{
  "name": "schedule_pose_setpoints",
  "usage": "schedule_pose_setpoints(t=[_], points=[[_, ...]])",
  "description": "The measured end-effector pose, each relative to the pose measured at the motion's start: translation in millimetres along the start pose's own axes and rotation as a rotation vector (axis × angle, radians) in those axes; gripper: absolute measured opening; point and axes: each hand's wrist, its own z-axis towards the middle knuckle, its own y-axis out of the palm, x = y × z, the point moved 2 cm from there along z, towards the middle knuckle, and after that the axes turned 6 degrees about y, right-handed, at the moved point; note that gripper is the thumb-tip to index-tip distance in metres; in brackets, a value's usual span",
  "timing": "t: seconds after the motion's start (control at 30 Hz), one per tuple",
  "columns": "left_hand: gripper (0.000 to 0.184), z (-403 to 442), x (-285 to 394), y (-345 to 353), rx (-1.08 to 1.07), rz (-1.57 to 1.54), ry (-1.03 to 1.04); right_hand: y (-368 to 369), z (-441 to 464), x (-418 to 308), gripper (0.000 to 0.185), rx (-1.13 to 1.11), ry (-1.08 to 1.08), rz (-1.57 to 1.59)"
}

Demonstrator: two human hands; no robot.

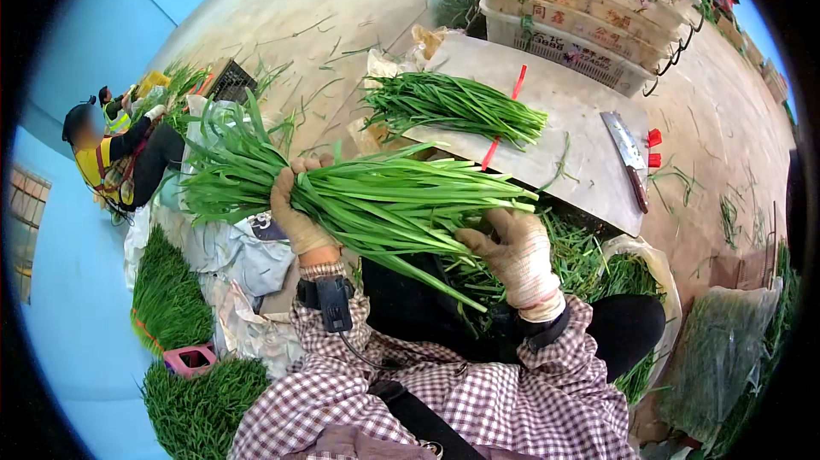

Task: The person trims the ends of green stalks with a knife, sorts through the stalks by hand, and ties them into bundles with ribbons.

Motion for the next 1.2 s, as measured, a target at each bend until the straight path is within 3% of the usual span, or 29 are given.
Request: schedule_pose_setpoints(t=[0.13,0.23,0.27,0.4,0.53,0.63,0.67,0.8,0.9,1.0,1.1,1.13,1.17,1.2], points=[[0.018,-3,-4,6,0.051,-0.011,-0.039,3,5,-10,0.039,-0.147,0.022,0.222],[0.019,0,-9,-1,0.020,-0.022,-0.051,9,10,-14,0.034,-0.262,0.204,0.200],[0.019,0,-9,-3,-0.001,-0.021,-0.055,18,10,-6,0.025,-0.407,0.325,0.361],[0.018,1,-8,-5,0.039,-0.023,-0.054,17,6,-4,0.013,-0.394,0.356,0.762],[0.015,3,-8,-8,0.020,-0.029,-0.047,17,1,1,0.011,-0.562,0.258,0.882],[0.014,12,-7,-22,-0.006,-0.084,-0.063,20,-1,5,0.012,-0.519,0.180,0.765],[0.015,13,-8,-24,-0.007,-0.088,-0.066,14,-2,1,0.015,-0.515,0.181,0.581],[0.017,16,-10,-28,-0.064,-0.043,-0.040,27,-5,2,0.022,-0.548,0.232,0.625],[0.019,15,-8,-28,0.013,0.028,-0.016,18,-10,7,0.019,-0.524,0.316,0.743],[0.020,20,5,-34,0.048,0.056,0.008,-23,-22,31,0.013,-0.427,0.229,0.727],[0.016,20,18,-27,0.219,-0.035,0.029,-49,-54,91,0.015,-0.406,0.503,1.002],[0.017,24,22,-35,0.171,-0.106,0.031,-44,-61,120,0.029,-0.415,0.455,0.954],[0.017,25,26,-36,0.192,-0.096,0.048,-42,-67,145,0.033,-0.466,0.454,0.605],[0.018,25,28,-35,0.212,-0.087,0.063,-45,-66,141,0.032,-0.531,0.452,-0.077]])
